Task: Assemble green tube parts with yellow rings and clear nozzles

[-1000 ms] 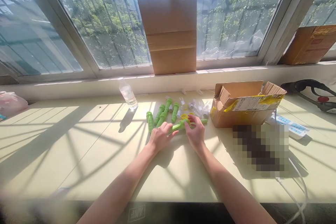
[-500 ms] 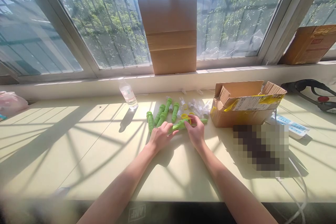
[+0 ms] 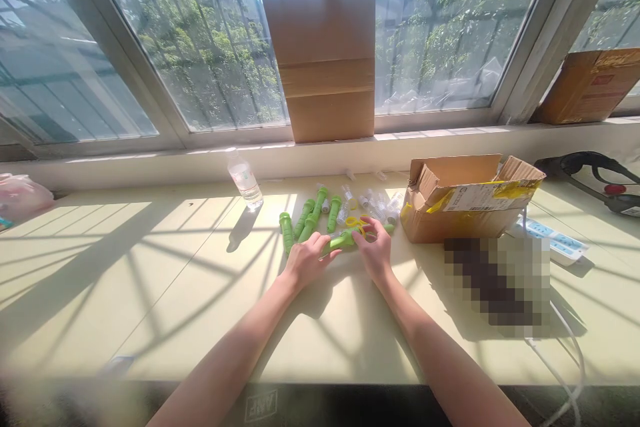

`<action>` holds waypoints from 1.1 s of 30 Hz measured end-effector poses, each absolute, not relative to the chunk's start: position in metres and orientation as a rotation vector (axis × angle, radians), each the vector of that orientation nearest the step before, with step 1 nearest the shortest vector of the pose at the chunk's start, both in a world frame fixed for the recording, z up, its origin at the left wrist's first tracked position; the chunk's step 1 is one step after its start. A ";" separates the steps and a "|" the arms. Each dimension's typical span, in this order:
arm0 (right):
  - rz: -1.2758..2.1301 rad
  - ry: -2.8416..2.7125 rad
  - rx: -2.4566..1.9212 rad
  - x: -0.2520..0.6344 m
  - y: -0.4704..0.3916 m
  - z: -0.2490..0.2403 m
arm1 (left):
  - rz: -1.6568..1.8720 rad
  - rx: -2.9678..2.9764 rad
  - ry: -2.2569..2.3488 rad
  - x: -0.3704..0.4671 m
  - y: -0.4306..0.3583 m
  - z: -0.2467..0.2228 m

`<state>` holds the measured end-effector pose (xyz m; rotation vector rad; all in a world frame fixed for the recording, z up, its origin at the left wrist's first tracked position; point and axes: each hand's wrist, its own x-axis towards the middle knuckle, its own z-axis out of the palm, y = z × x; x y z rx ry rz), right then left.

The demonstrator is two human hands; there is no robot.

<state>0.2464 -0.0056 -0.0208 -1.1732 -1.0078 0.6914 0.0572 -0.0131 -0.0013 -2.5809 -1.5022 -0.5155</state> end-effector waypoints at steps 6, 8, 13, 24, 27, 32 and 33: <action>0.691 -1.054 -1.134 0.246 -0.006 -0.022 | -0.581 -2.572 -1.516 0.057 -0.013 -0.002; 0.688 -1.047 -1.126 0.244 -0.006 -0.021 | -0.583 -2.569 -1.517 0.057 -0.013 -0.003; 0.713 -1.020 -1.112 0.240 -0.009 -0.018 | -0.538 -2.556 -1.509 0.057 -0.013 -0.003; 0.605 -1.155 -1.134 0.239 -0.011 -0.022 | -0.505 -2.541 -1.488 0.057 -0.013 -0.002; 0.511 -1.251 -1.136 0.238 -0.013 -0.023 | -0.500 -2.524 -1.493 0.056 -0.013 -0.002; 0.510 -1.254 -1.141 0.237 -0.013 -0.023 | -0.503 -2.527 -1.514 0.056 -0.013 -0.002; 0.508 -1.253 -1.141 0.238 -0.013 -0.023 | -0.504 -2.533 -1.516 0.056 -0.013 -0.001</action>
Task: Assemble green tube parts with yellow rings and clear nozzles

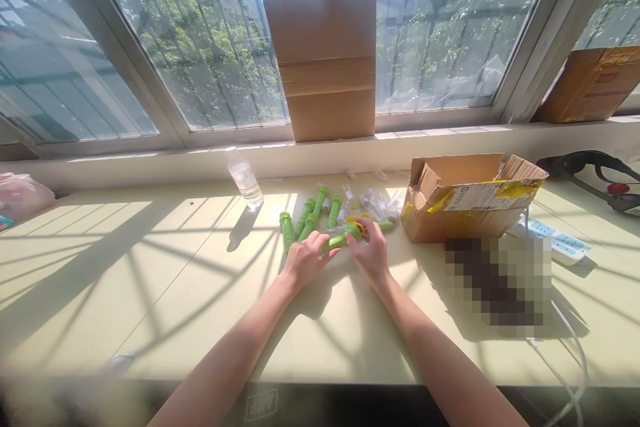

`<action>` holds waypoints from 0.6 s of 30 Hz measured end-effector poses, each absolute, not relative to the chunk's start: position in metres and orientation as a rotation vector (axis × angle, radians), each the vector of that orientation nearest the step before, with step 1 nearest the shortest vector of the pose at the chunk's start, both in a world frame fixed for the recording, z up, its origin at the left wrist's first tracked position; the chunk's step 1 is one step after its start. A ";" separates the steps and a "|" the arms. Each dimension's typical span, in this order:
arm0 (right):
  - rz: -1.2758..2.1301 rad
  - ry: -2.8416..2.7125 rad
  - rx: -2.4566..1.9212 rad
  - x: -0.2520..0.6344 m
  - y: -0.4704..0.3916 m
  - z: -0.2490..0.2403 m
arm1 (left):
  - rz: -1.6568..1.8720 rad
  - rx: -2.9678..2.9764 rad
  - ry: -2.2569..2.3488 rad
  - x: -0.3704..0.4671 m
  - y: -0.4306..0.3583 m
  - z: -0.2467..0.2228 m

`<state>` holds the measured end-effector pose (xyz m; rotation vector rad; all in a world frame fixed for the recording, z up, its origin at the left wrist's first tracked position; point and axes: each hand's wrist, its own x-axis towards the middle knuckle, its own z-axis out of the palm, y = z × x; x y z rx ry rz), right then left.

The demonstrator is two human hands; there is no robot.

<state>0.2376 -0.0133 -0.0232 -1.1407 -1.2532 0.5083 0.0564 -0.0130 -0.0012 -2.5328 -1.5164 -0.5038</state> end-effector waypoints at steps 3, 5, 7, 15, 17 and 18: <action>0.485 -1.264 -1.135 0.238 -0.014 -0.022 | -0.490 -2.540 -1.529 0.057 -0.013 -0.001; 0.471 -1.271 -1.131 0.238 -0.015 -0.022 | -0.481 -2.539 -1.531 0.057 -0.013 -0.001; 0.467 -1.274 -1.126 0.237 -0.015 -0.021 | -0.488 -2.537 -1.527 0.057 -0.012 -0.002; 0.473 -1.274 -1.142 0.238 -0.016 -0.020 | -0.459 -2.560 -1.535 0.057 -0.013 0.000; 0.496 -1.266 -1.155 0.239 -0.015 -0.020 | -0.459 -2.579 -1.535 0.057 -0.013 0.001; 0.507 -1.263 -1.163 0.239 -0.015 -0.020 | -0.460 -2.589 -1.533 0.057 -0.013 0.002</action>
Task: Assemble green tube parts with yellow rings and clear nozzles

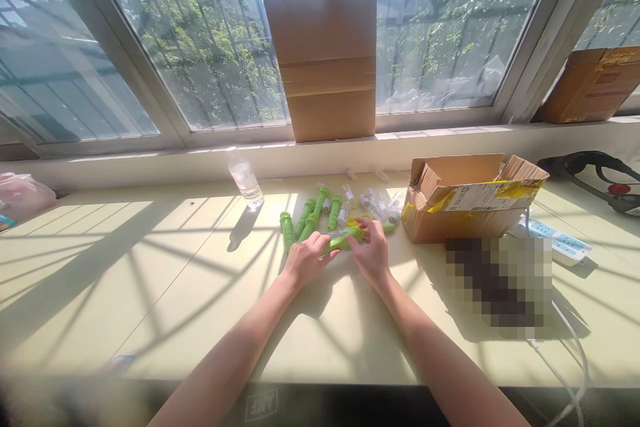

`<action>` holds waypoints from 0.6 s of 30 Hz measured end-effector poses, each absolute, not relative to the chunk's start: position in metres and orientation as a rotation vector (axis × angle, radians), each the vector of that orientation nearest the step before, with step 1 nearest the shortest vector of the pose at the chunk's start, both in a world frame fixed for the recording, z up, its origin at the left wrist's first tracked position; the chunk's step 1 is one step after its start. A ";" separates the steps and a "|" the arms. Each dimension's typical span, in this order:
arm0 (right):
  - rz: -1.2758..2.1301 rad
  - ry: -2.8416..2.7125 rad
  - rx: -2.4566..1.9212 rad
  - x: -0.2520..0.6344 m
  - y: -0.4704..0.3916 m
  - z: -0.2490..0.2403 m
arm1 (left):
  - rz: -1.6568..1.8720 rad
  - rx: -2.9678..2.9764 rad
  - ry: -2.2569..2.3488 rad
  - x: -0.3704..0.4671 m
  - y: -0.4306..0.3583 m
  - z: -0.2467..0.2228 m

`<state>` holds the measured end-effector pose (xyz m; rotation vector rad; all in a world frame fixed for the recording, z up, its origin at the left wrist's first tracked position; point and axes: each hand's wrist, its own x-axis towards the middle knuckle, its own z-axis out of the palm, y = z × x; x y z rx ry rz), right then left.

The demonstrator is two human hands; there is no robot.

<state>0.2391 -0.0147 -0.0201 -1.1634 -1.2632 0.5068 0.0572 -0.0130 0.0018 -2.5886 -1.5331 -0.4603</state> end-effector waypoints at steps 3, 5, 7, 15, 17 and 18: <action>0.535 -1.260 -1.183 0.240 -0.014 -0.019 | -0.469 -2.609 -1.526 0.057 -0.013 0.003; 0.551 -1.260 -1.187 0.241 -0.014 -0.018 | -0.473 -2.613 -1.524 0.057 -0.014 0.003; 0.565 -1.266 -1.186 0.242 -0.015 -0.016 | -0.469 -2.610 -1.517 0.057 -0.014 0.003; 0.604 -1.306 -1.190 0.245 -0.016 -0.014 | -0.451 -2.589 -1.458 0.056 -0.013 0.000; 0.609 -1.300 -1.196 0.245 -0.015 -0.015 | -0.464 -2.580 -1.453 0.055 -0.012 -0.002; 0.611 -1.297 -1.196 0.246 -0.014 -0.016 | -0.471 -2.575 -1.454 0.055 -0.012 -0.003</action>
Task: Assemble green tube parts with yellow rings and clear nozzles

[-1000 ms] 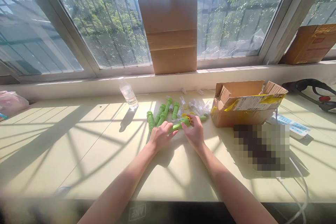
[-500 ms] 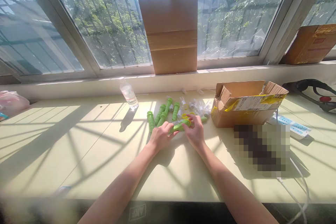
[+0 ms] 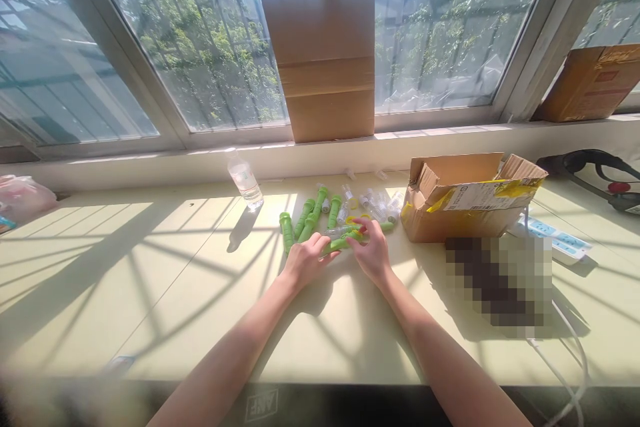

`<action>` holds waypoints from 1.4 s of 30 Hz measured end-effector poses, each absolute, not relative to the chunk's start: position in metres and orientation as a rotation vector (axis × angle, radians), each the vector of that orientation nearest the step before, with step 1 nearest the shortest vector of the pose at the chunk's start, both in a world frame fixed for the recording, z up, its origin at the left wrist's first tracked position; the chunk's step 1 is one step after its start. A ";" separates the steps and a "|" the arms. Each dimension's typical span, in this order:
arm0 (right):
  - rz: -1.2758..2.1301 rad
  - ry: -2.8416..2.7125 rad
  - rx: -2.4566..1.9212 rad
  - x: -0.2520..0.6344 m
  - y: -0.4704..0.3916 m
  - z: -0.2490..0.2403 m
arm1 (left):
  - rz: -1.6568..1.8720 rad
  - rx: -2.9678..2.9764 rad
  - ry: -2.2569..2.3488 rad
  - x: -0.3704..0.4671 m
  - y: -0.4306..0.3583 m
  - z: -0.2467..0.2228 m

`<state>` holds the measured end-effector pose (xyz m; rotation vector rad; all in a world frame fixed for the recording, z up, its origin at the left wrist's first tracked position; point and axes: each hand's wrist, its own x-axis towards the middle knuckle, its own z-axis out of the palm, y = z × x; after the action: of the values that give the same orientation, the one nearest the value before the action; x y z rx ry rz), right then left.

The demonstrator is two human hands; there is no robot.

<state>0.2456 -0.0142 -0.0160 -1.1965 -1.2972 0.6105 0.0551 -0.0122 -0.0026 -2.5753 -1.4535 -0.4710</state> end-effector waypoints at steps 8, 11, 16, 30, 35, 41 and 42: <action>0.598 -1.311 -1.177 0.247 -0.013 -0.015 | -0.532 -2.572 -1.530 0.056 -0.015 0.001; 0.569 -1.350 -1.151 0.248 -0.013 -0.014 | -0.546 -2.561 -1.593 0.055 -0.015 0.005; 0.454 -1.446 -1.133 0.247 -0.014 -0.015 | -0.614 -2.542 -1.609 0.048 -0.011 0.007; 0.810 -1.103 -1.181 0.243 -0.008 -0.018 | -0.533 -2.586 -1.575 0.046 -0.012 0.010; 0.809 -1.095 -1.151 0.243 -0.008 -0.019 | -0.547 -2.597 -1.576 0.045 -0.013 0.011; 0.746 -1.179 -1.180 0.244 -0.007 -0.020 | -0.554 -2.616 -1.571 0.045 -0.014 0.013; 0.741 -1.196 -1.190 0.244 -0.007 -0.020 | -0.547 -2.615 -1.568 0.045 -0.014 0.013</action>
<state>0.2439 -0.0074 -0.0198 -1.1897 -1.1961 0.7408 0.0449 -0.0141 0.0126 -2.6149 -1.5676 -0.5468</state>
